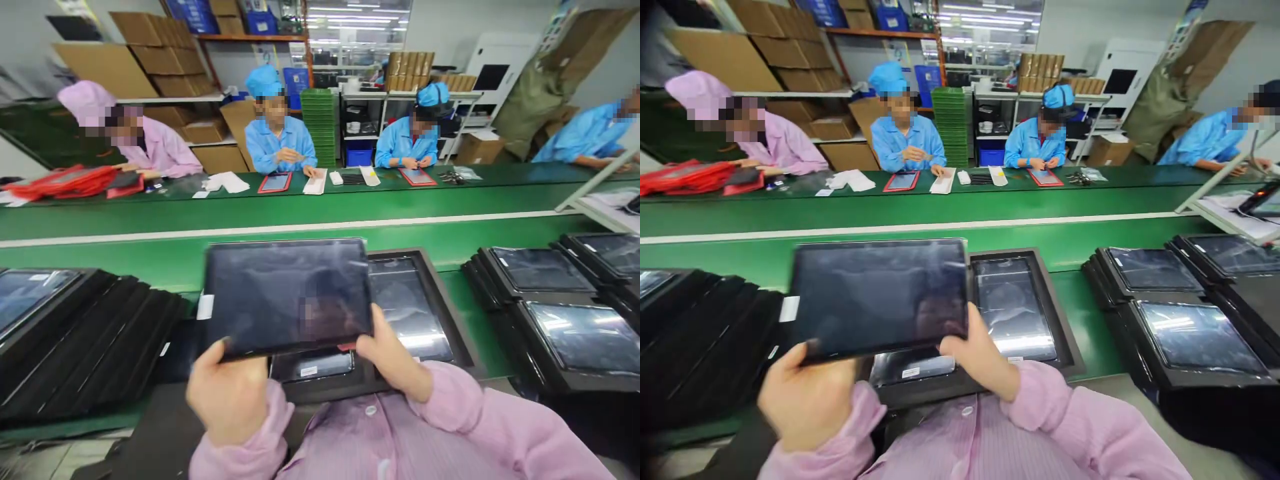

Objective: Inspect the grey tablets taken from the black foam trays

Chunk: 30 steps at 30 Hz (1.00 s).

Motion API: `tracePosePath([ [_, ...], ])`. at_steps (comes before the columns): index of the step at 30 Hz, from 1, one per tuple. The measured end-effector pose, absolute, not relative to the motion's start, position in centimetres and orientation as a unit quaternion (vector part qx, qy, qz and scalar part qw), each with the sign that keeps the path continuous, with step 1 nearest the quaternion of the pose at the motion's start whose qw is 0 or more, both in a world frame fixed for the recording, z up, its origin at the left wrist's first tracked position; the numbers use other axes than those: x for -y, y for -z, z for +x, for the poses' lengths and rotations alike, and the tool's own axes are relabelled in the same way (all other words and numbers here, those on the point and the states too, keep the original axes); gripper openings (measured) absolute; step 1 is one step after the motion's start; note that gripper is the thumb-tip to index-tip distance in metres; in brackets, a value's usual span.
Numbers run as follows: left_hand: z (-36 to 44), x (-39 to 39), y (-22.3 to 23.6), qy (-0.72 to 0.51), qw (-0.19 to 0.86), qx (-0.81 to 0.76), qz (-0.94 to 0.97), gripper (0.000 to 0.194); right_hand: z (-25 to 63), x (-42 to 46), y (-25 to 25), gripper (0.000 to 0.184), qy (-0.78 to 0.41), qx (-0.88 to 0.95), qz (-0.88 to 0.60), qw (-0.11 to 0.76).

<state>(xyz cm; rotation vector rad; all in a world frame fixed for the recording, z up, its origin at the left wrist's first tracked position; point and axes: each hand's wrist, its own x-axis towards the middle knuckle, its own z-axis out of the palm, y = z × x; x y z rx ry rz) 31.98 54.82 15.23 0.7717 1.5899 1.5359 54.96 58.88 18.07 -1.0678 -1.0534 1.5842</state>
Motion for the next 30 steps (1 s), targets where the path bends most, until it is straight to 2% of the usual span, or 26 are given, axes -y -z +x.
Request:
tracePosePath([
  [2,35.2,-55.9,-15.6,-0.63,0.425,-0.589,0.273,0.042,54.5,-60.1,-17.9,0.038,-0.621,0.327,-0.431,0.567],
  [4,37.4,-55.8,-16.5,-0.664,0.494,-0.518,0.218,0.052,56.8,-61.7,-18.2,0.039,-0.6,0.283,-0.428,0.613],
  [7,39.4,-54.5,-17.8,-0.633,0.625,-0.406,0.21,0.071,62.9,-64.6,-18.9,0.045,-0.548,0.309,-0.476,0.614],
  [10,41.7,-54.4,-18.0,-0.494,0.731,-0.39,0.263,0.09,68.8,-66.9,-19.3,0.04,-0.497,0.351,-0.556,0.566],
  [12,44.2,-55.6,-17.3,-0.368,0.774,-0.413,0.309,0.086,71.5,-67.8,-19.2,0.037,-0.496,0.367,-0.584,0.528],
  [14,47.0,-57.3,-16.4,-0.235,0.772,-0.442,0.391,0.061,73.2,-68.3,-18.7,0.034,-0.5,0.375,-0.602,0.497],
  [16,49.3,-59.1,-15.6,-0.125,0.715,-0.48,0.493,0.026,74.1,-68.5,-17.7,0.031,-0.496,0.388,-0.62,0.469],
  [17,50.1,-59.7,-15.2,-0.084,0.677,-0.497,0.536,0.017,74.4,-68.5,-17.1,0.03,-0.49,0.394,-0.628,0.459],
  [20,50.7,-60.7,-14.4,-0.016,0.608,-0.511,0.608,0.018,75.1,-68.4,-15.2,0.026,-0.462,0.411,-0.651,0.441],
  [25,49.7,-60.5,-13.2,0.012,0.623,-0.5,0.601,0.016,77.2,-68.1,-14.2,0.028,-0.434,0.435,-0.674,0.411],
  [27,49.5,-60.5,-13.0,0.007,0.644,-0.515,0.566,0.026,78.0,-68.1,-14.6,0.021,-0.434,0.461,-0.67,0.387],
  [30,49.8,-61.0,-13.4,-0.045,0.665,-0.54,0.515,0.055,78.2,-68.6,-15.1,0.008,-0.419,0.509,-0.661,0.359],
])
